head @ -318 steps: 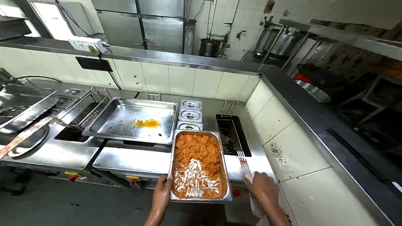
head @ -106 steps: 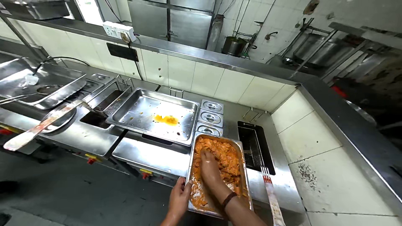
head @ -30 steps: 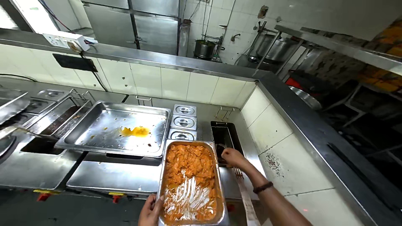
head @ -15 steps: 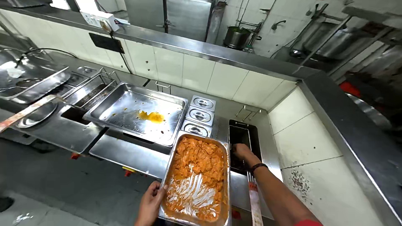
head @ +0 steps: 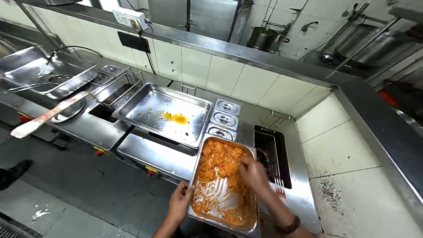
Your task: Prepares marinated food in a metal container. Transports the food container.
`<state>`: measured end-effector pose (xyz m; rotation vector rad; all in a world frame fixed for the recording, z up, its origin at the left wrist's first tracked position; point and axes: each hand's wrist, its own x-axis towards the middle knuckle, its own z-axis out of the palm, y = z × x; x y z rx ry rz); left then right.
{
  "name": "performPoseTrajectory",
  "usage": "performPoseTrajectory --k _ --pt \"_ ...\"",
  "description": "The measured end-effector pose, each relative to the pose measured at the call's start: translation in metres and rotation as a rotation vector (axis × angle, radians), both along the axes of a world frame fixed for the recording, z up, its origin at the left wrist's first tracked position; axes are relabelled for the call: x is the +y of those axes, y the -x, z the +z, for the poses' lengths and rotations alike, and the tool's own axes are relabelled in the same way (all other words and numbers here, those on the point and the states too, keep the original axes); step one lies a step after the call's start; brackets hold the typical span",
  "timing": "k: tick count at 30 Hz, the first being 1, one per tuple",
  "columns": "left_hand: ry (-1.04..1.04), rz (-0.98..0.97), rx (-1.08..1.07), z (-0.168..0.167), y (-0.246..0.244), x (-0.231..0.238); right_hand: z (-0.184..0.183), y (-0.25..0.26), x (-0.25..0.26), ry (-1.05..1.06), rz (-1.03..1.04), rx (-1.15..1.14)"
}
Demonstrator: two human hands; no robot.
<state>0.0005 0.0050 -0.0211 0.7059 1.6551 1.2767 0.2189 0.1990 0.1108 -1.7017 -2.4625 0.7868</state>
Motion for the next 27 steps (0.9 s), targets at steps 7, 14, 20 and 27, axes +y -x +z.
performPoseTrajectory --k 7,14,20,27 --pt "0.046 -0.057 0.044 0.000 0.002 0.001 -0.091 0.070 -0.091 -0.157 0.038 -0.203" --pt "0.056 -0.103 0.063 -0.004 0.006 0.003 -0.052 0.038 -0.080 0.187 0.212 -0.211" --pt "0.070 -0.121 0.081 -0.002 0.007 0.004 -0.029 0.094 -0.013 0.037 0.041 -0.176" --pt "0.094 -0.131 0.122 -0.004 0.006 0.004 -0.070 0.142 -0.016 -0.200 0.060 -0.124"
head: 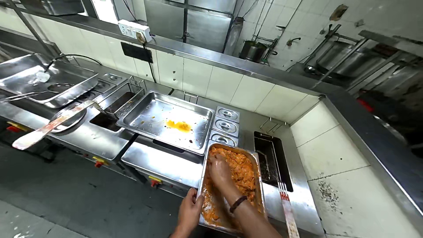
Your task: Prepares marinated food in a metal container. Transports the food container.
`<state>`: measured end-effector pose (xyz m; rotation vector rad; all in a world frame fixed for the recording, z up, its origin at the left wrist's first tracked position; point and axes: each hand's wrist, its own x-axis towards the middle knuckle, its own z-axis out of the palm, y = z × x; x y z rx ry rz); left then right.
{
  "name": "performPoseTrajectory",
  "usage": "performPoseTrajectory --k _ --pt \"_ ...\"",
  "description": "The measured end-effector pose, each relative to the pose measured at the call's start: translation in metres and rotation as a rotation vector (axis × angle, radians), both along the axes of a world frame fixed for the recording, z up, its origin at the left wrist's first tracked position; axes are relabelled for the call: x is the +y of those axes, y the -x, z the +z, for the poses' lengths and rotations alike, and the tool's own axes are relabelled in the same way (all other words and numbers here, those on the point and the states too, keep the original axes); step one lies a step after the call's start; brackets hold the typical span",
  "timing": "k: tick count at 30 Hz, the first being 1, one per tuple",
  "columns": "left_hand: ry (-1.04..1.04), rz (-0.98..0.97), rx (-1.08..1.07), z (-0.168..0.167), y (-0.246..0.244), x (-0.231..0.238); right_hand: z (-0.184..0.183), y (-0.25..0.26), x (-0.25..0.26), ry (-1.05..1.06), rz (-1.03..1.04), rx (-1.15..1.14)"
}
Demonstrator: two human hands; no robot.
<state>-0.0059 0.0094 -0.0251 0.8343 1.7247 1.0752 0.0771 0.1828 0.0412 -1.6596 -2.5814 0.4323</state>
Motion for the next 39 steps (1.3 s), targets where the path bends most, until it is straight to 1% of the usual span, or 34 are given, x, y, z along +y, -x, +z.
performPoseTrajectory --k 4,6,9,12,14,16,18,19,21,23,24,26,28,30,31,32,33,34,35,36,37,38,39 --pt "0.011 0.021 0.008 0.000 -0.005 -0.003 0.007 -0.024 -0.015 0.053 0.002 -0.164" --pt "0.009 0.027 0.007 -0.001 -0.005 -0.004 0.011 -0.043 -0.016 0.121 -0.012 -0.187" --pt "-0.004 0.027 0.000 -0.001 -0.004 -0.003 0.025 -0.057 -0.008 0.124 -0.072 -0.055" --pt "0.009 0.014 -0.005 0.000 -0.003 -0.005 0.036 -0.046 0.002 0.149 -0.071 0.033" --pt "0.009 0.011 0.005 0.001 -0.003 -0.004 0.026 -0.034 0.005 0.158 -0.024 0.003" --pt "0.003 0.013 0.012 0.000 -0.003 -0.003 0.004 -0.029 -0.001 0.111 0.029 -0.058" --pt "0.001 0.013 0.012 -0.001 -0.004 -0.004 -0.014 -0.039 -0.015 0.044 0.086 -0.064" --pt "-0.001 0.015 0.011 -0.002 -0.004 -0.004 -0.016 -0.048 -0.021 0.048 0.118 -0.068" --pt "-0.005 0.021 0.013 -0.003 -0.004 -0.005 -0.004 -0.070 -0.030 0.156 0.172 -0.102" --pt "0.001 0.019 0.022 -0.003 -0.003 -0.005 0.012 -0.093 -0.030 0.299 0.169 -0.064" --pt "0.004 0.016 0.024 -0.003 -0.003 -0.004 0.018 -0.105 -0.028 0.344 0.118 0.014" --pt "0.015 0.010 0.017 -0.002 -0.002 -0.004 0.019 -0.124 -0.023 0.424 -0.067 0.304" --pt "0.011 0.015 0.012 -0.002 -0.002 -0.004 0.016 -0.130 -0.025 0.573 -0.291 0.761" --pt "0.000 0.018 0.009 -0.003 -0.002 -0.005 0.018 -0.124 -0.032 0.785 -0.562 1.211" --pt "-0.002 0.019 0.008 -0.004 -0.002 -0.005 0.016 -0.119 -0.032 0.868 -0.673 1.364" --pt "-0.005 0.019 0.011 -0.005 -0.002 -0.004 0.012 -0.115 -0.031 0.935 -0.723 1.453" --pt "-0.011 0.021 0.012 -0.006 -0.002 -0.004 0.010 -0.110 -0.031 0.963 -0.745 1.474" --pt "-0.019 0.022 0.005 -0.006 -0.002 -0.004 0.009 -0.105 -0.031 0.913 -0.751 1.418" --pt "-0.025 0.024 -0.005 -0.006 -0.002 -0.004 0.007 -0.099 -0.034 0.785 -0.726 1.284" --pt "-0.030 0.027 -0.015 -0.006 -0.002 -0.004 0.005 -0.092 -0.036 0.621 -0.657 1.093" --pt "-0.034 0.029 -0.024 -0.004 -0.002 -0.004 0.005 -0.086 -0.036 0.488 -0.551 0.879" --pt "-0.037 0.031 -0.028 -0.004 -0.003 -0.005 0.006 -0.081 -0.036 0.423 -0.417 0.666" --pt "-0.038 0.033 -0.031 -0.003 -0.003 -0.005 0.010 -0.073 -0.037 0.403 -0.274 0.486"
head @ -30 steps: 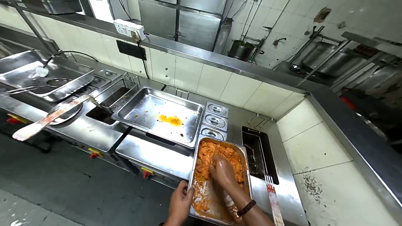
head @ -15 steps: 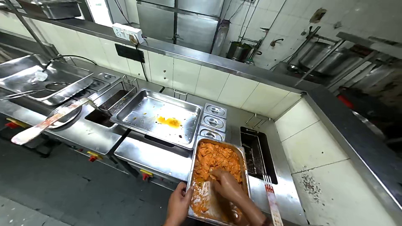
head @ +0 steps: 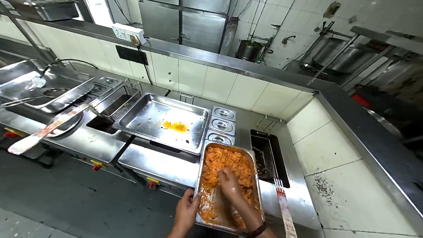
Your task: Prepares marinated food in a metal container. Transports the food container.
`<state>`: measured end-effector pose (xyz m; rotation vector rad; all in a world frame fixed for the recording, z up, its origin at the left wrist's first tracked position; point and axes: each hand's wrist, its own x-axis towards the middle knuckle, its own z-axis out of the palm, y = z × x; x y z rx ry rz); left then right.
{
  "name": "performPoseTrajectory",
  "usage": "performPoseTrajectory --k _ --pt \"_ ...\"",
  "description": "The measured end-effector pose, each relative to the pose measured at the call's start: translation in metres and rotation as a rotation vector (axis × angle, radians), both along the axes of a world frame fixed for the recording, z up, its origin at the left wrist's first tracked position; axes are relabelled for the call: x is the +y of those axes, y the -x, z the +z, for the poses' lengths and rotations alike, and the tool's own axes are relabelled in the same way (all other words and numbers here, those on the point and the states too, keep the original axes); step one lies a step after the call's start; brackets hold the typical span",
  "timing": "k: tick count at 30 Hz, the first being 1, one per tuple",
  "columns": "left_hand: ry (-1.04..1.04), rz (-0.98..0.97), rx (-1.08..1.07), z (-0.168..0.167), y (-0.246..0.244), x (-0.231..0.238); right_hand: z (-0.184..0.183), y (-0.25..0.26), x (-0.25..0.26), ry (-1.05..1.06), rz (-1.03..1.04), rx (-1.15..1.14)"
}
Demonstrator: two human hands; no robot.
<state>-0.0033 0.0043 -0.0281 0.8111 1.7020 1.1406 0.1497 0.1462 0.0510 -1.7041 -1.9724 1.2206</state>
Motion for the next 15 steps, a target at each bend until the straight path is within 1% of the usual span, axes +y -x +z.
performPoseTrajectory --k 2,3,5,7,10,11,12,13,14,15 --pt "0.004 0.001 0.003 0.001 0.000 0.000 0.002 0.022 -0.004 -0.095 0.247 -0.177" --pt "0.009 0.003 0.010 0.002 -0.001 0.000 -0.006 0.032 -0.008 -0.181 0.310 -0.236" --pt "0.023 0.008 0.007 0.005 -0.002 0.000 -0.031 0.043 -0.019 -0.334 0.354 -0.342" --pt "0.016 0.013 0.017 0.006 -0.001 0.001 -0.037 0.043 -0.028 -0.364 0.385 -0.438" --pt "0.018 0.011 0.023 0.003 -0.002 -0.002 -0.027 0.023 -0.031 -0.295 0.508 -0.506" --pt "0.020 0.012 0.020 0.003 -0.003 -0.001 -0.024 0.013 -0.030 -0.271 0.552 -0.482" --pt "0.018 0.014 0.021 0.004 -0.003 0.000 -0.020 0.002 -0.027 -0.233 0.580 -0.415" --pt "0.022 0.014 0.019 0.003 -0.003 0.001 -0.014 -0.008 -0.026 -0.149 0.562 -0.311" --pt "0.025 0.015 0.014 0.003 -0.002 0.001 -0.010 -0.018 -0.025 -0.047 0.478 -0.169" --pt "0.026 0.018 0.006 0.002 -0.002 0.001 -0.009 -0.028 -0.023 0.066 0.338 0.010"
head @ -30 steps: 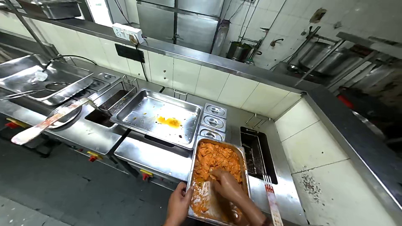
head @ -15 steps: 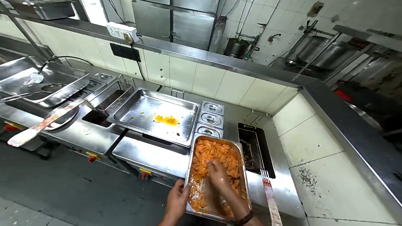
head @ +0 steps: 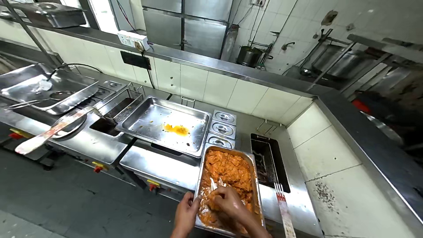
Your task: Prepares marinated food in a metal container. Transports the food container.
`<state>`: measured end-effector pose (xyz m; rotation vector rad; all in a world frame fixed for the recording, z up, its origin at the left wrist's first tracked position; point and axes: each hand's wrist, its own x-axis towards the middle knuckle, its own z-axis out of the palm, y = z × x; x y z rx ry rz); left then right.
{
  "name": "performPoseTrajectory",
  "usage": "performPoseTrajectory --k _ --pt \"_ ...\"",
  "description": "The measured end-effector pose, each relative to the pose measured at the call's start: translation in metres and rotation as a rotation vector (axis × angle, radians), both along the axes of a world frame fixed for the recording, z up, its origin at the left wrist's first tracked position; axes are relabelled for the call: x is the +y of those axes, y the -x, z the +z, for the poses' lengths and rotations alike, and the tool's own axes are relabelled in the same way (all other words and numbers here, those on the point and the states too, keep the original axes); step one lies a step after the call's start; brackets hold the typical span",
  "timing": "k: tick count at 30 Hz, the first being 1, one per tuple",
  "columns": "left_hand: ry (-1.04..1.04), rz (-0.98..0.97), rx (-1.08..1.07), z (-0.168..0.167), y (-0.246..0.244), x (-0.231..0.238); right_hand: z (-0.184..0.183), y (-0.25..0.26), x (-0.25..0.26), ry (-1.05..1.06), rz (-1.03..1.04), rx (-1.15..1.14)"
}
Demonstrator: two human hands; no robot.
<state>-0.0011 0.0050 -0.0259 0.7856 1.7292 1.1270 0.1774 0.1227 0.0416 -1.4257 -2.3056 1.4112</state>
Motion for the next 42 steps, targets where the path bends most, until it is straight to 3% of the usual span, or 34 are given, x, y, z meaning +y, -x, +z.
performPoseTrajectory --k 3,6,16,19,23,28,32,37,40,42 --pt "-0.002 0.018 -0.016 -0.002 -0.002 -0.002 0.007 -0.013 -0.003 0.487 -0.608 0.555" --pt "-0.009 0.024 -0.012 0.000 -0.001 -0.001 0.010 -0.011 0.003 0.722 -0.976 0.781" --pt "-0.052 0.042 -0.031 0.001 0.000 -0.001 0.013 -0.025 0.002 0.884 -0.884 0.954" --pt "-0.063 0.053 -0.060 0.003 -0.001 -0.001 0.010 -0.021 0.002 0.897 -0.974 0.873" --pt "-0.073 0.059 -0.084 0.003 -0.001 -0.002 0.009 -0.014 0.003 0.758 -1.119 0.816" --pt "-0.070 0.053 -0.098 0.004 -0.002 -0.002 0.037 -0.037 0.006 0.905 -0.961 1.019" --pt "-0.085 0.057 -0.122 0.004 -0.003 -0.003 0.039 -0.036 0.004 1.013 -0.895 1.159" --pt "-0.089 0.044 -0.144 0.007 -0.002 -0.003 0.035 -0.020 0.001 1.132 -1.026 1.233" --pt "-0.098 0.042 -0.156 0.006 -0.001 -0.002 0.032 -0.030 0.005 1.194 -1.016 1.182" --pt "-0.107 0.044 -0.167 0.006 -0.002 -0.002 0.032 -0.032 0.008 1.096 -1.101 1.067"
